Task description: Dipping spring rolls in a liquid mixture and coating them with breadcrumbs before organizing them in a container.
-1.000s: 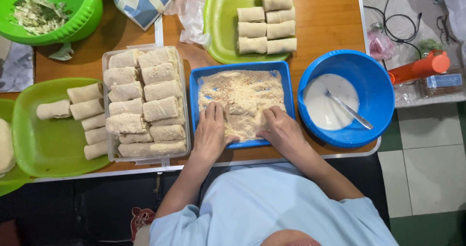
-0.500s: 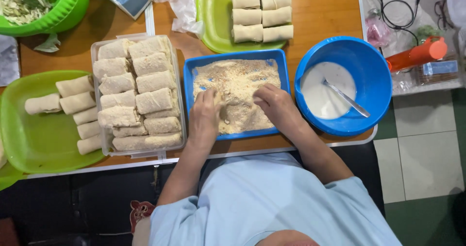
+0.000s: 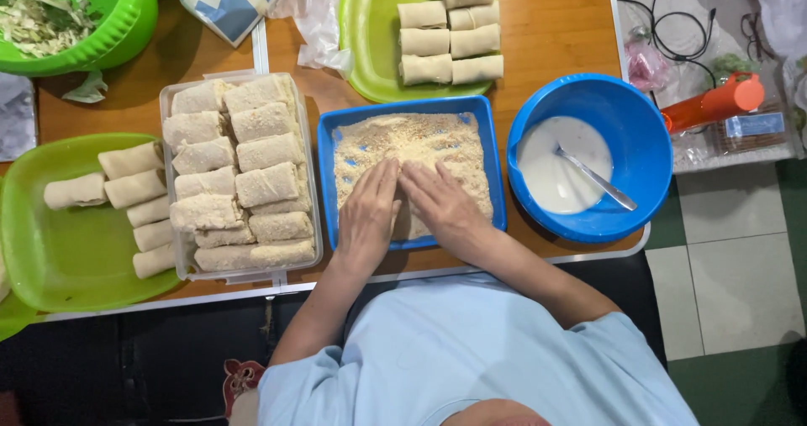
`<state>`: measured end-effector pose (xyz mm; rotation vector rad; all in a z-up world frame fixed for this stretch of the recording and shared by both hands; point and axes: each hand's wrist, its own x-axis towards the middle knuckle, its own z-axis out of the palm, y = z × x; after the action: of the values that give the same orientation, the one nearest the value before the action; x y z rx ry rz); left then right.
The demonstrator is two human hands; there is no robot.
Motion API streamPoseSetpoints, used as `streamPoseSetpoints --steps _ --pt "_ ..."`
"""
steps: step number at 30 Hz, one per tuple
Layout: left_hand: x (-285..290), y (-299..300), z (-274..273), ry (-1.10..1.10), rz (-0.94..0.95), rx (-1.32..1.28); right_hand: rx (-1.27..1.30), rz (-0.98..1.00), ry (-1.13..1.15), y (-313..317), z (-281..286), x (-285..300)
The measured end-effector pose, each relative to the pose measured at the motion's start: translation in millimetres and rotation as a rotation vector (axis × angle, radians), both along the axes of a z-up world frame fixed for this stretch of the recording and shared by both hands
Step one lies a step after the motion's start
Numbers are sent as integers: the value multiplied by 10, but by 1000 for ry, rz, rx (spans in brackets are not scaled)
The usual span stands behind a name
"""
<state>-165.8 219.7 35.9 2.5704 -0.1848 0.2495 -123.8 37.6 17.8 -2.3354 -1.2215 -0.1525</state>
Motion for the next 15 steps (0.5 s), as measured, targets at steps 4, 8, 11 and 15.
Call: streamPoseSetpoints --steps 4,8,11,15 --pt "12 -14 -68 18 8 -7 -66 1 -18 18 -15 -21" --pt "11 46 -218 42 15 53 -75 -7 -12 78 34 -19" --pt "31 93 -180 98 25 96 -68 20 33 92 70 16" --pt "95 128 -347 256 81 265 4 2 90 43 -18 90"
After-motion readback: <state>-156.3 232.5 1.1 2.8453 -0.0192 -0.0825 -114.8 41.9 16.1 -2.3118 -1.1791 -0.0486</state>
